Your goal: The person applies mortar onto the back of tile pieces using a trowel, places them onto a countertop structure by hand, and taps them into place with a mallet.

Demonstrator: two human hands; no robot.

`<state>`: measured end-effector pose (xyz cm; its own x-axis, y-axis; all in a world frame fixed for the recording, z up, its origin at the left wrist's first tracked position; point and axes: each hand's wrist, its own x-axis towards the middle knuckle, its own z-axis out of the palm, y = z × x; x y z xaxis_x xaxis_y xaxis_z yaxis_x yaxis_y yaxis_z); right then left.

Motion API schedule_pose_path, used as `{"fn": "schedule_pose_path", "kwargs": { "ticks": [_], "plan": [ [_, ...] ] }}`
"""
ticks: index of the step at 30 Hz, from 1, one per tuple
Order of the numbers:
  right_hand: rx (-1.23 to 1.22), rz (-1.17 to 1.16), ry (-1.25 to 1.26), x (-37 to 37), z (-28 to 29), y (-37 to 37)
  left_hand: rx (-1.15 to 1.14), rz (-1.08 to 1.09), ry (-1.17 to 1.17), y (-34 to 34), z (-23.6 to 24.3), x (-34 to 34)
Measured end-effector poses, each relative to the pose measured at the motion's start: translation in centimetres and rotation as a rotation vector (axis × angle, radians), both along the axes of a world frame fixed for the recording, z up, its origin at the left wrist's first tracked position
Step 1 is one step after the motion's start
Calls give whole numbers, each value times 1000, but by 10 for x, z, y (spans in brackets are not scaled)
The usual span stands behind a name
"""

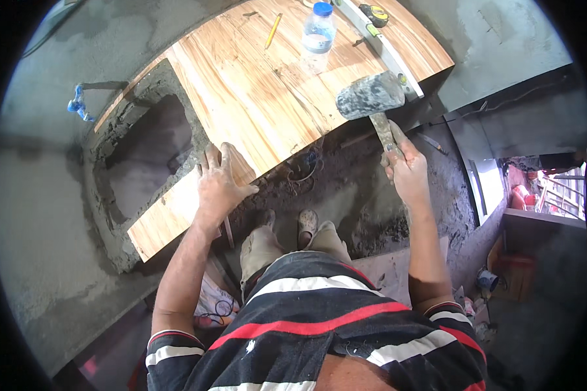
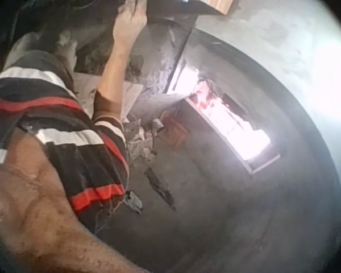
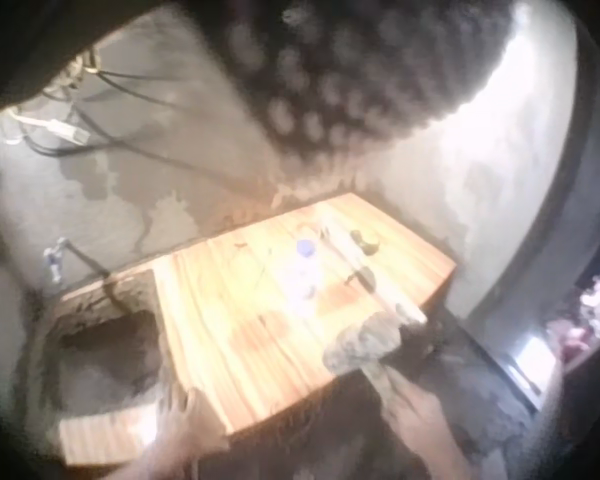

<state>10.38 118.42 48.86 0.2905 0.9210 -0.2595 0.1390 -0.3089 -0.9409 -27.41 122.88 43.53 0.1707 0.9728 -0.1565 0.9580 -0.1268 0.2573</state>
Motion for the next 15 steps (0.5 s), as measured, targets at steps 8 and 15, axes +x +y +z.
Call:
{"fn": "schedule_pose_path", "kwargs": {
  "ticks": [8,15],
  "plan": [
    [153,203,-251,4,-8,38,109,-9,-6,-5,-12,7],
    [256,525,-569,-50,-19,94,160,-17,-52,-1,-42,-7]
  ]
}}
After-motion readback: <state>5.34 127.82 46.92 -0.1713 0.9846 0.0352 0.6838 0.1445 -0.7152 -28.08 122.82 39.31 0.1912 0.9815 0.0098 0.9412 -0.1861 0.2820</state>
